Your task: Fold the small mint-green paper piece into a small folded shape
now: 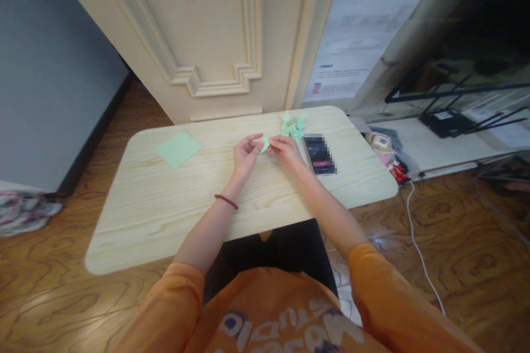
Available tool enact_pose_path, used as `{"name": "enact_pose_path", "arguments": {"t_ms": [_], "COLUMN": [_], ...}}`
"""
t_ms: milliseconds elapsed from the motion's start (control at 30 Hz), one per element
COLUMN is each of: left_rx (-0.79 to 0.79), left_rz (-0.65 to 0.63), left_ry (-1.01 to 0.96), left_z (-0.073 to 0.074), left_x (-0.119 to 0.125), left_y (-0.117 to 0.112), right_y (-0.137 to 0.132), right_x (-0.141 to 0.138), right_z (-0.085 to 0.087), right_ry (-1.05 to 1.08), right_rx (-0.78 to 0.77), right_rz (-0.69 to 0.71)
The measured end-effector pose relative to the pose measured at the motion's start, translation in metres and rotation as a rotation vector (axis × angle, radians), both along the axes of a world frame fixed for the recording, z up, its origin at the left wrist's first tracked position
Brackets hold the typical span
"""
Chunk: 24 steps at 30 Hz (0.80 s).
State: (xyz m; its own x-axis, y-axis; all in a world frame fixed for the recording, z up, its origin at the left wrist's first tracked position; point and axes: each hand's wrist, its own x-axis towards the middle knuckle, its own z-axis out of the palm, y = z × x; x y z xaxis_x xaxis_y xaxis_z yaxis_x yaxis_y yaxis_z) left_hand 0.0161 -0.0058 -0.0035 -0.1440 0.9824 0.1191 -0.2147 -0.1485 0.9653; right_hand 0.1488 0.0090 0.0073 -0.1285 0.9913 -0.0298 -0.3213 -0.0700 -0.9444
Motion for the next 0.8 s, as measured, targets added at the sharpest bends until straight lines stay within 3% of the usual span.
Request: {"name": "enact_pose_path", "arguments": {"t_ms": [200,467,600,800], "left_rx": [-0.084,-0.198,-0.211,-0.195], "left_rz": [-0.035,-0.063,-0.072,-0.198], "left_ry": [-0.123,-0.221,-0.251,-0.216], "left_z": [-0.002,0.001,0.005,0.01], "left_x": [-0.006,-0.01,-0.011,-0.011], "left_y": [0.005,0.007,0.007,0.005], "right_y": [-0.002,-0.002,-0.002,-0.001], "right_x": [0.0,0.0,-0.001,-0.001], "right_z": [-0.001,-0.005,-0.007,-0.004], "right_ry": [-0.001,-0.259,-0.326,-0.343], "right_rx": [0.064,0.306,0.333,0.301], "right_rz": [0.042,-0.051,-0.08,-0.129]}}
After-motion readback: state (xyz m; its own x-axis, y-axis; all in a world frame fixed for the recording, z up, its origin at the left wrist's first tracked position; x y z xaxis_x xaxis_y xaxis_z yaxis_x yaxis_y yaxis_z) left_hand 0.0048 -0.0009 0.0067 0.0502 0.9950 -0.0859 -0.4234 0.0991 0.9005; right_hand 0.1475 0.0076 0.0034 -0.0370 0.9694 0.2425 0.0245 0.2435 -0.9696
